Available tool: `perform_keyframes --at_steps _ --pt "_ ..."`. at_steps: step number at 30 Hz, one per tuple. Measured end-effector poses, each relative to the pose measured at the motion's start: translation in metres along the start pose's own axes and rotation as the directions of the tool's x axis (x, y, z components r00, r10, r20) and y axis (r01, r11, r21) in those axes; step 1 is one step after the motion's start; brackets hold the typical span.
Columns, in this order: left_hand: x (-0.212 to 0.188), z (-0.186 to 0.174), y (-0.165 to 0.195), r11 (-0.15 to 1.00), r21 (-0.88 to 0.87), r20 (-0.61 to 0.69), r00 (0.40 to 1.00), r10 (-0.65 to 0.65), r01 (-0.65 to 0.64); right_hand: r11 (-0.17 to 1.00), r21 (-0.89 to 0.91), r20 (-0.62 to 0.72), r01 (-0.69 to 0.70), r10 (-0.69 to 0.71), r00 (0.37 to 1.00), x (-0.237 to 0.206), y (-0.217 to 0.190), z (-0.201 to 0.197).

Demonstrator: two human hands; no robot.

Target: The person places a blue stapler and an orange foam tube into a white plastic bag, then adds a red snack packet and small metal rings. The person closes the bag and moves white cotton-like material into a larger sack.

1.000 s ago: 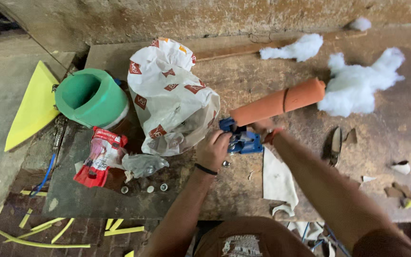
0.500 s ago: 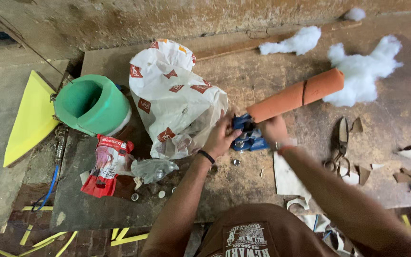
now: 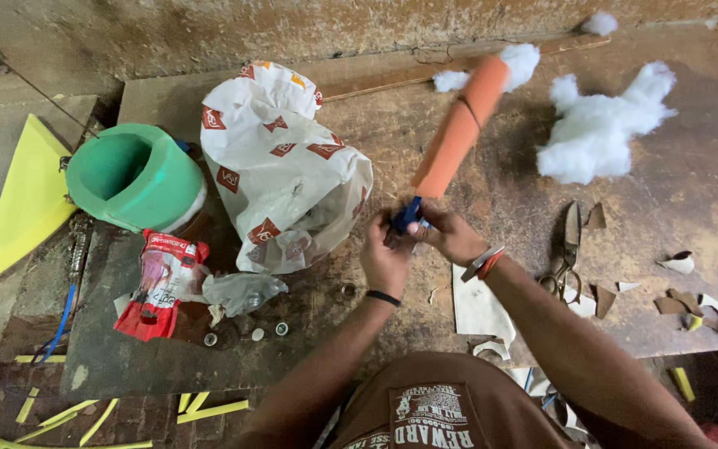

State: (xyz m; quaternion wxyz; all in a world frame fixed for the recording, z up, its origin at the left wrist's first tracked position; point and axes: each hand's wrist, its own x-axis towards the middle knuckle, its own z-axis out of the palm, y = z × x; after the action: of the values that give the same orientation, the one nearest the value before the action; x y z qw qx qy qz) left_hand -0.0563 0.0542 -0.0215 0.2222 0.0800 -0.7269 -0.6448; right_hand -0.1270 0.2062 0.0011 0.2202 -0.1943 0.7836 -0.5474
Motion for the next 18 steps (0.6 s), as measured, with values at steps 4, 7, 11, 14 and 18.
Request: perform_keyframes --at_steps 4,7,11,14,18 --pt "-0.024 0.033 0.028 0.952 0.294 -0.168 0.985 -0.036 0.085 0.996 0.084 0.083 -0.008 0.002 0.997 0.000 0.007 -0.029" --pt "-0.032 0.028 0.038 0.996 0.090 -0.001 1.000 0.007 -0.007 0.987 0.155 0.008 0.041 -0.043 0.999 -0.014 0.009 -0.039" --pt "-0.024 0.001 0.026 0.977 0.053 0.192 0.958 -0.214 0.207 0.975 0.219 -0.226 0.027 0.024 0.974 -0.043 0.011 -0.031" --pt "-0.013 -0.003 0.014 0.993 -0.021 0.146 0.983 -0.114 0.119 0.907 0.408 -0.252 -0.100 0.218 0.943 -0.050 0.010 -0.018" --pt "0.000 -0.005 0.004 0.974 0.080 0.154 0.963 -0.222 0.212 0.905 0.407 -0.269 -0.125 0.250 0.930 -0.041 0.011 -0.006"
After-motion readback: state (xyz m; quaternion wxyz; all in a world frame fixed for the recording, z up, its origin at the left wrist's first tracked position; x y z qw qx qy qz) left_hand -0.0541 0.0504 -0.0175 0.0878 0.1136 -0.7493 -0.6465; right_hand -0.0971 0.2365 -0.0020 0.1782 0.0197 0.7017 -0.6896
